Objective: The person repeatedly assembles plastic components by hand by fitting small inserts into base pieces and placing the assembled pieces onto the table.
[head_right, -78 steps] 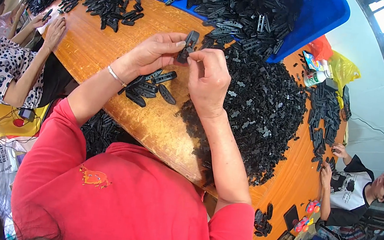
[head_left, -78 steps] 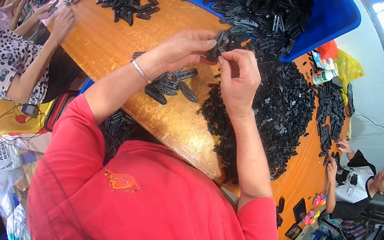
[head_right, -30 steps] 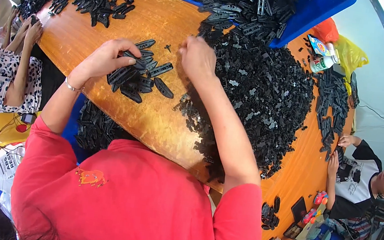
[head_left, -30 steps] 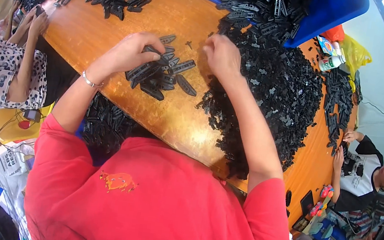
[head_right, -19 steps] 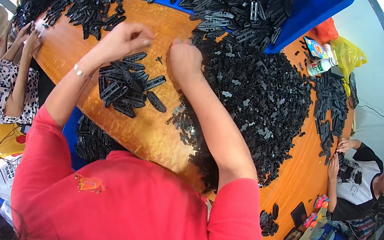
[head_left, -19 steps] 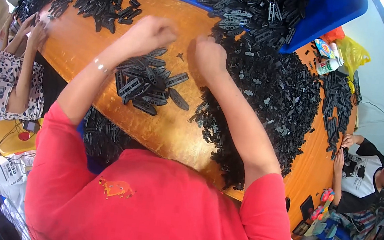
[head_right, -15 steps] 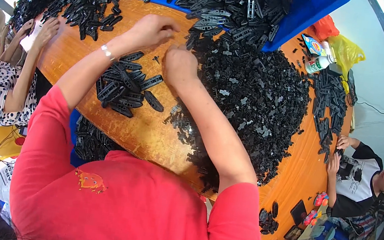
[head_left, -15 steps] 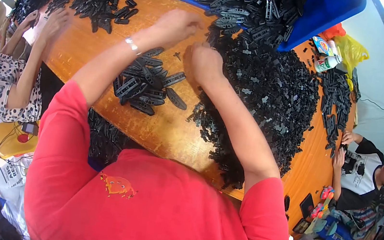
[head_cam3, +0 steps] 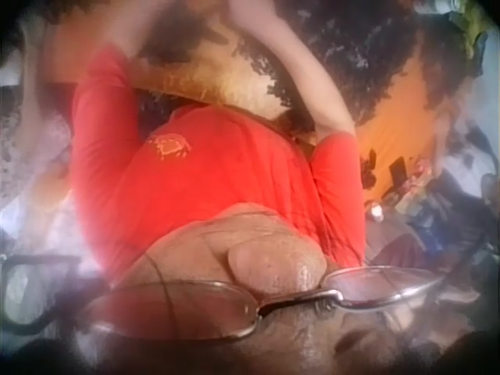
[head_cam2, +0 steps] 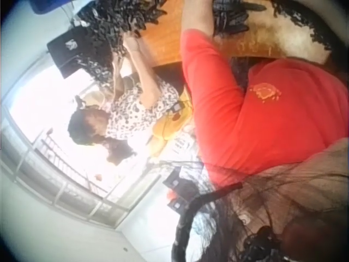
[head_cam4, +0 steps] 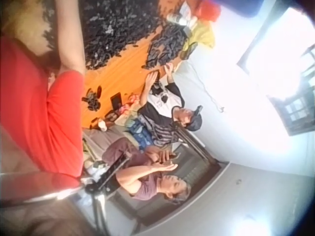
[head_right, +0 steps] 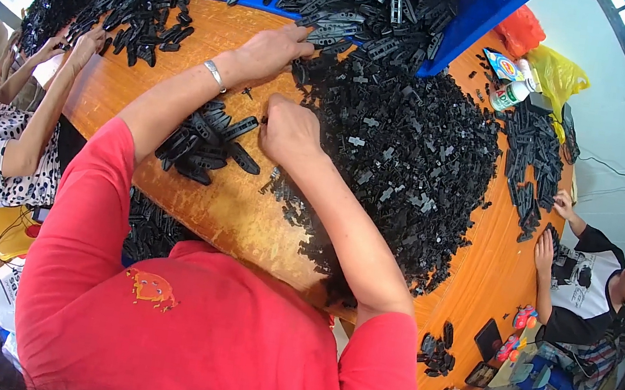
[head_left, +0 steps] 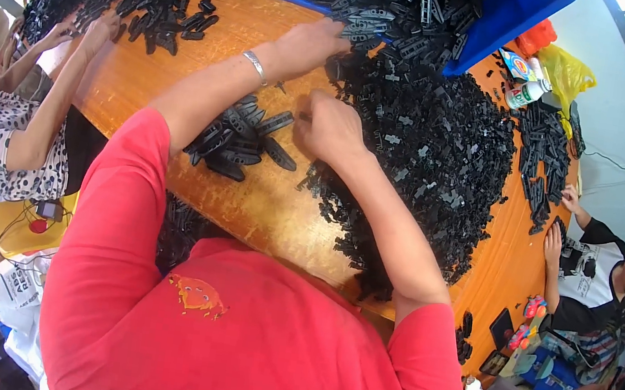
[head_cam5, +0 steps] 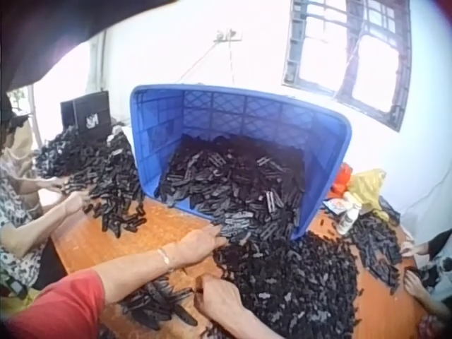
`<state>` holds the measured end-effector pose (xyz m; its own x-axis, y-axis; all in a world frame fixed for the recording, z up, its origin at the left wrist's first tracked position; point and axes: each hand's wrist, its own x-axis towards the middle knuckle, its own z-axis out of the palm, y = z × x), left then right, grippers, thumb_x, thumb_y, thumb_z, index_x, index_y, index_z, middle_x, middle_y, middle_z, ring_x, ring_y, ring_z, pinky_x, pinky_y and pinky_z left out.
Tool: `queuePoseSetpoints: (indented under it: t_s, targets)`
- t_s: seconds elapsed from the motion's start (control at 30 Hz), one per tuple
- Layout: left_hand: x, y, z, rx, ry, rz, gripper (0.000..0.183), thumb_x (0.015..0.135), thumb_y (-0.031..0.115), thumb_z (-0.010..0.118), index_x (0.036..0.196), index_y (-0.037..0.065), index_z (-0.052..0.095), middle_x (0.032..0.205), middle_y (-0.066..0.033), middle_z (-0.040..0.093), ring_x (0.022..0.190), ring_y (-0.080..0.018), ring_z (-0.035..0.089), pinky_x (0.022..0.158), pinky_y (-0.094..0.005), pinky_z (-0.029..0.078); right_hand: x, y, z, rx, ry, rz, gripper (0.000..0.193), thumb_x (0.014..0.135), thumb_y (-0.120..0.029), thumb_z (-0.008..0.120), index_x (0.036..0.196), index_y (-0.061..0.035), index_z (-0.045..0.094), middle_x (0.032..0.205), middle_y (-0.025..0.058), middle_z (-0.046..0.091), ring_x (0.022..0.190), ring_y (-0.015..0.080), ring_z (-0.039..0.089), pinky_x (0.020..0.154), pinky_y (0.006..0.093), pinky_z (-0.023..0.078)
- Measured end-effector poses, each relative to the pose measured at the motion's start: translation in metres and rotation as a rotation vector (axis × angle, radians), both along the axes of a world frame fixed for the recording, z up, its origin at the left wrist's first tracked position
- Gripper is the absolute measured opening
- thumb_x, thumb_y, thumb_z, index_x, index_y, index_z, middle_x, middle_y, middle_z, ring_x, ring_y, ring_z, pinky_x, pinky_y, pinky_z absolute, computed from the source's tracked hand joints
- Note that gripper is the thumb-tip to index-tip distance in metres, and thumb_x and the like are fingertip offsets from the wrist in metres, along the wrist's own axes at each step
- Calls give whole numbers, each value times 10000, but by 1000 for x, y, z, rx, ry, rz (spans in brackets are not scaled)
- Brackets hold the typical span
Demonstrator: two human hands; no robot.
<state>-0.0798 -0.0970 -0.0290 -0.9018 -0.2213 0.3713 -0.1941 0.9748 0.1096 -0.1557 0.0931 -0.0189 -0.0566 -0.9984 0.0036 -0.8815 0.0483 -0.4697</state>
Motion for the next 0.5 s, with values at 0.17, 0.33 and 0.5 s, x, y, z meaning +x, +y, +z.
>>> queuePoseSetpoints:
  t_s: [0.17, 0.33, 0.5]
  targets:
    - [14, 16, 24, 79, -30, -26, 231, 803, 53, 755, 1012, 49, 658, 1008, -155, 690, 960, -398, 676, 853, -493, 542, -8, 22, 16, -52, -158, -108, 241, 854, -174, 795, 993, -33, 656, 892, 212, 731, 872, 414, 727, 772, 496, 569]
    - [40, 34, 26, 530, 82, 127, 330, 784, 38, 833, 1063, 44, 656, 945, -115, 717, 899, -320, 693, 767, -414, 543, -11, 30, 21, -299, -389, -252, 249, 840, -159, 858, 938, -36, 665, 786, 137, 709, 706, 291, 702, 676, 398, 559]
    - [59, 60, 41, 1063, 212, 111, 303, 854, 2, 809, 1123, 42, 674, 941, -15, 712, 876, -104, 659, 736, -276, 528, -15, 30, 27, -517, -578, -279, 184, 866, -65, 838, 972, -19, 694, 806, 97, 693, 686, 192, 683, 651, 328, 547]
